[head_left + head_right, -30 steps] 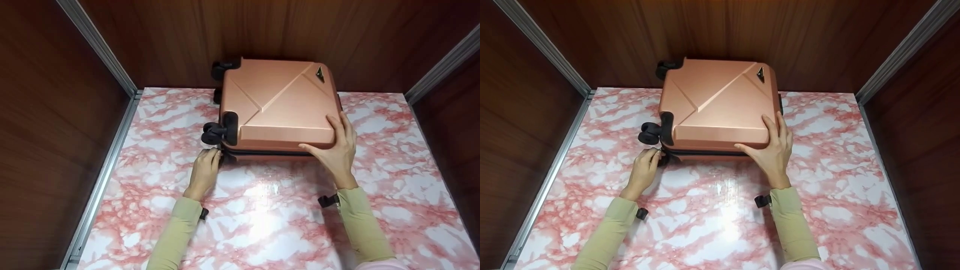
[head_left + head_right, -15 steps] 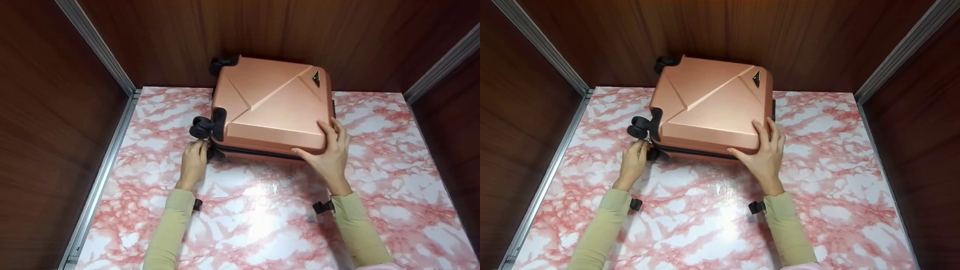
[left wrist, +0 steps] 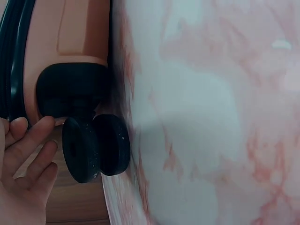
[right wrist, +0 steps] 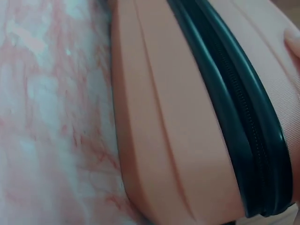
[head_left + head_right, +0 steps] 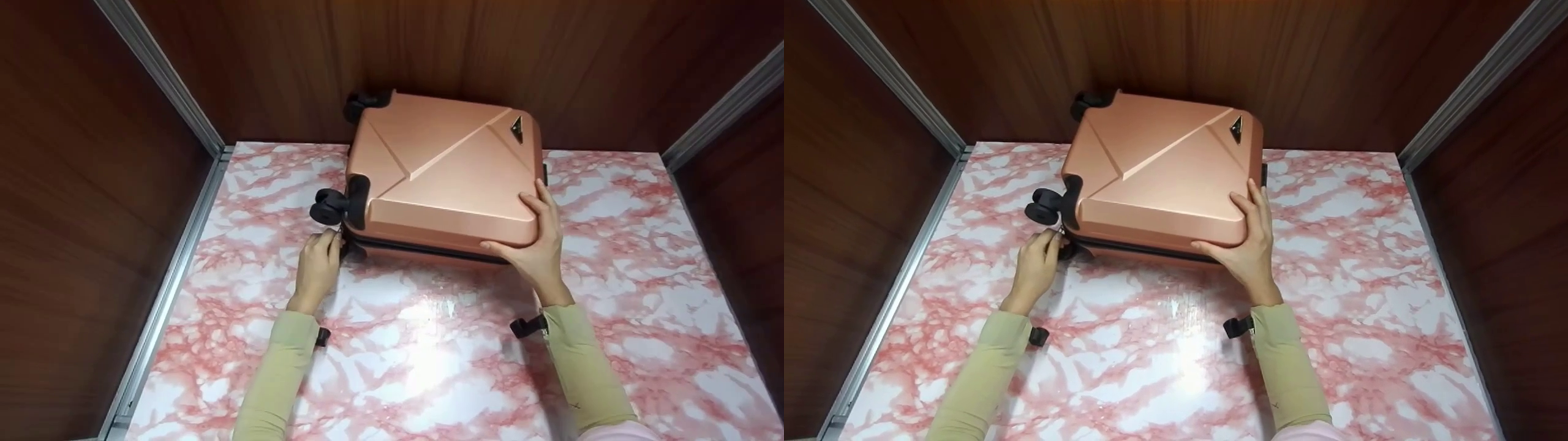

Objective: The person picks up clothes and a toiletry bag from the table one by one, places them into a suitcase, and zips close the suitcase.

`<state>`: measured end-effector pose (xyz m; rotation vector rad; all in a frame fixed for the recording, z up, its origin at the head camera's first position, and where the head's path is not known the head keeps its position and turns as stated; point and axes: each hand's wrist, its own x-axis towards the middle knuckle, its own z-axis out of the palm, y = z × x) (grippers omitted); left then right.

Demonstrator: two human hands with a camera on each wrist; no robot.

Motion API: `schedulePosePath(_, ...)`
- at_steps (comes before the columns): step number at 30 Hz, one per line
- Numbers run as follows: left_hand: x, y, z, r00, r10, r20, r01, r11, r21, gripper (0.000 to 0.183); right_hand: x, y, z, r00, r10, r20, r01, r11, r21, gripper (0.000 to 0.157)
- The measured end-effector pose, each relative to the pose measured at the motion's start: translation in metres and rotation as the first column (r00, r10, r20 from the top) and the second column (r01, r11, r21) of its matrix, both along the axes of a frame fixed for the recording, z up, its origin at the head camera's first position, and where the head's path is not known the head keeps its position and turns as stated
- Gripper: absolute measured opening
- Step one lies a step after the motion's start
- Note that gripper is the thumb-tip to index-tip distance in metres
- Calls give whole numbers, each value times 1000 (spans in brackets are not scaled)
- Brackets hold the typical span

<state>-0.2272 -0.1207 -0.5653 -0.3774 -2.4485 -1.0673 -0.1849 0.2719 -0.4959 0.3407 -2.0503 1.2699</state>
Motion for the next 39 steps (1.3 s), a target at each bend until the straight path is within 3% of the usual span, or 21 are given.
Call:
schedulePosePath(3,3,3,-2,1000,-10,-11,10,1000,-2,24,5,-5,8,1000,19,-1,-19,999,-37,95)
schedulePosePath(15,19,12,-2,996,-31,-85,32,999,12,26,6,-2,7,999,3,-47,-4,1000,-17,91)
schedulePosePath(25,40,37,-5,993,-79,-87,79,997,-4,24,9,-4,2,997,-49,-59,48,999,-19,88)
schedulePosePath(39,44,64,-5,977,-190,-93,189,982,-28,22,8,-5,0,996,-39,-83,37,999,-22,89)
